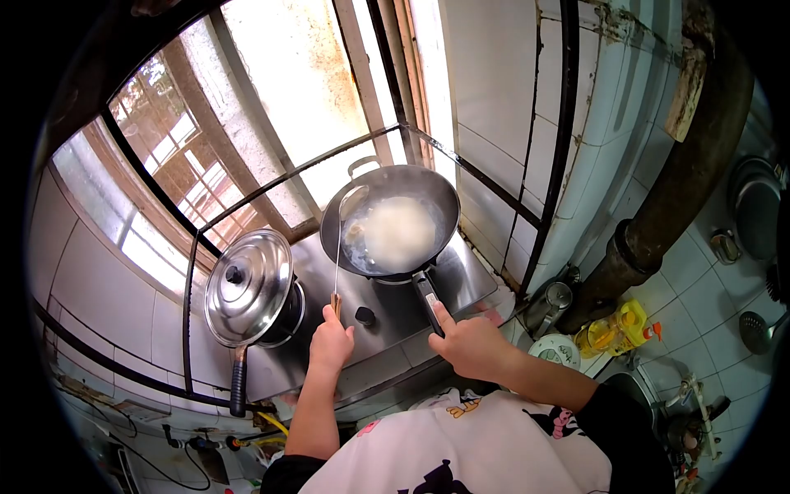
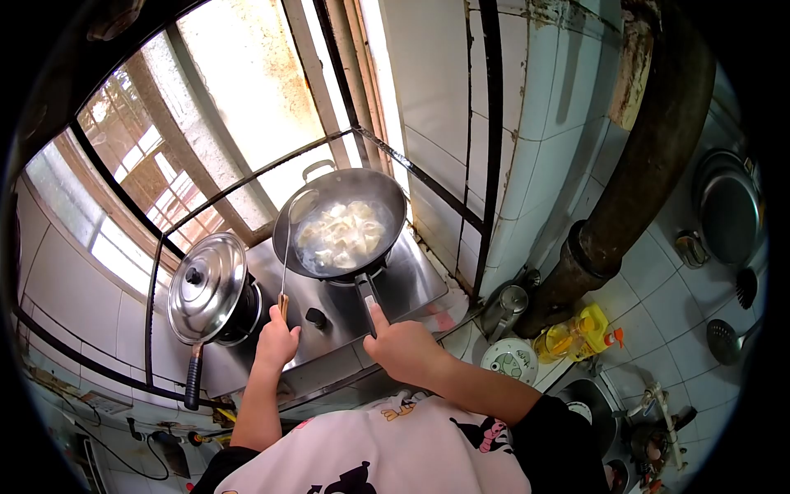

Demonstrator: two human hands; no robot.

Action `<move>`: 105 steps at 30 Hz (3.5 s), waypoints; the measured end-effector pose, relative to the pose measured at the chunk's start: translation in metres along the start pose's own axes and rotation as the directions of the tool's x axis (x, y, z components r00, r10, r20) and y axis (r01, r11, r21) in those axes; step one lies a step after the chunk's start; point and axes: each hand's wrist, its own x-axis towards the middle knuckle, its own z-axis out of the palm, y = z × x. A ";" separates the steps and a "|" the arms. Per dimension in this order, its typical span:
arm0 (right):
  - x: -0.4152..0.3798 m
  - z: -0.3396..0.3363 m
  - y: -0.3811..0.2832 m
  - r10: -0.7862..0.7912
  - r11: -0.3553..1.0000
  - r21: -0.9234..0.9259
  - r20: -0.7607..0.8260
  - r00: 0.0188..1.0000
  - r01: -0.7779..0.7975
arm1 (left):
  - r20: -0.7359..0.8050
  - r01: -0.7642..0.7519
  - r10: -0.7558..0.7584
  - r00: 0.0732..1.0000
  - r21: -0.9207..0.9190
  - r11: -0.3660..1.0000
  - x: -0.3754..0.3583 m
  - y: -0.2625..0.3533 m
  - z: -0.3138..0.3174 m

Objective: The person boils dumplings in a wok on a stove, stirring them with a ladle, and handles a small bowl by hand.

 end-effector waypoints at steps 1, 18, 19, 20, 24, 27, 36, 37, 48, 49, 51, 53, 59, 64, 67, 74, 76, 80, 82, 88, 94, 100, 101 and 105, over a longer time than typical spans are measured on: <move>0.000 -0.001 0.000 0.001 1.000 0.001 0.000 1.000 -0.001 | 0.003 0.003 -0.003 1.000 -0.002 1.000 0.000 0.000 0.000; -0.001 -0.004 -0.002 0.011 1.000 0.021 -0.003 1.000 -0.011 | 0.008 0.011 -0.011 1.000 -0.015 1.000 0.001 -0.003 0.001; -0.001 -0.004 -0.002 0.011 1.000 0.021 0.000 1.000 -0.011 | 0.010 0.014 -0.014 1.000 -0.014 1.000 0.001 -0.003 0.001; -0.001 -0.004 -0.002 0.011 1.000 0.022 0.003 1.000 -0.011 | 0.012 0.017 -0.017 1.000 -0.013 1.000 0.002 -0.003 0.002; -0.001 -0.005 -0.002 0.005 0.999 0.032 -0.002 1.000 -0.005 | 0.010 0.011 -0.011 1.000 -0.012 1.000 0.001 -0.001 0.000; -0.001 -0.004 -0.002 0.004 1.000 0.028 0.001 1.000 -0.004 | 0.013 0.016 -0.016 1.000 -0.011 1.000 0.000 -0.001 -0.001; -0.001 -0.005 -0.002 0.005 1.000 0.028 0.003 1.000 -0.005 | 0.014 0.012 -0.012 1.000 -0.014 1.000 0.002 -0.002 0.000; -0.001 -0.004 -0.002 0.003 1.000 0.027 -0.002 1.000 -0.003 | 0.014 0.010 -0.010 1.000 -0.014 1.000 0.002 -0.003 0.000; 0.000 -0.002 -0.002 0.008 1.000 0.017 -0.015 1.000 -0.007 | 0.012 0.012 -0.012 1.000 -0.009 1.000 0.001 -0.002 -0.001; 0.000 -0.001 -0.002 0.009 1.000 0.021 -0.018 1.000 -0.009 | 0.010 0.009 -0.009 1.000 -0.010 1.000 0.001 -0.002 0.000; -0.001 -0.001 -0.002 0.011 1.000 0.029 -0.024 1.000 -0.010 | 0.008 0.009 -0.008 1.000 -0.012 1.000 0.000 -0.002 0.000; -0.001 -0.001 -0.002 0.010 0.999 0.036 -0.031 0.999 -0.009 | 0.010 0.012 -0.012 1.000 -0.011 1.000 0.000 0.000 -0.001; -0.001 -0.003 -0.003 0.016 0.999 0.029 -0.019 1.000 -0.016 | 0.010 0.034 -0.034 0.999 -0.053 0.998 -0.001 0.002 -0.004; -0.001 0.000 -0.002 0.014 0.999 0.030 -0.027 1.000 -0.013 | 0.007 0.032 -0.031 0.999 -0.054 0.998 -0.001 0.001 -0.003; -0.001 -0.001 -0.002 0.014 1.000 0.028 -0.036 0.999 -0.013 | 0.013 0.025 -0.025 1.000 -0.026 0.999 -0.001 0.001 -0.003; -0.001 -0.002 -0.003 0.013 0.999 0.033 -0.037 0.999 -0.012 | 0.024 0.022 -0.021 0.999 -0.013 1.000 -0.001 -0.001 -0.002; -0.001 -0.002 -0.003 0.014 1.000 0.026 -0.038 0.999 -0.013 | 0.025 0.024 -0.024 0.999 -0.014 1.000 -0.001 -0.002 -0.001; -0.001 0.000 -0.003 0.011 1.000 0.020 -0.039 0.999 -0.011 | 0.035 0.037 -0.036 0.999 -0.010 0.999 -0.001 -0.001 -0.002; -0.001 0.000 -0.003 0.014 1.000 0.025 -0.041 0.999 -0.013 | 0.038 0.041 -0.041 0.998 -0.008 0.999 -0.001 -0.001 -0.002; 0.000 -0.001 -0.004 0.027 1.000 0.013 -0.013 1.000 -0.027 | 0.012 0.025 -0.024 1.000 -0.033 0.999 -0.003 -0.001 -0.004; -0.002 0.003 -0.003 0.035 0.999 0.035 -0.033 0.999 -0.034 | -0.208 -0.136 0.102 0.973 -0.158 0.978 0.006 -0.018 -0.016; -0.001 0.000 -0.004 0.042 0.999 0.031 -0.007 0.999 -0.042 | -0.249 -0.097 0.109 0.962 0.061 0.993 0.039 -0.019 -0.048; -0.001 0.000 -0.004 0.048 0.998 0.032 -0.002 0.999 -0.048 | -0.249 -0.104 0.122 0.961 0.086 0.991 0.044 -0.019 -0.051; -0.001 0.002 -0.004 0.053 0.998 0.038 -0.005 0.999 -0.052 | -0.217 -0.124 0.157 0.963 0.157 0.980 0.062 -0.019 -0.064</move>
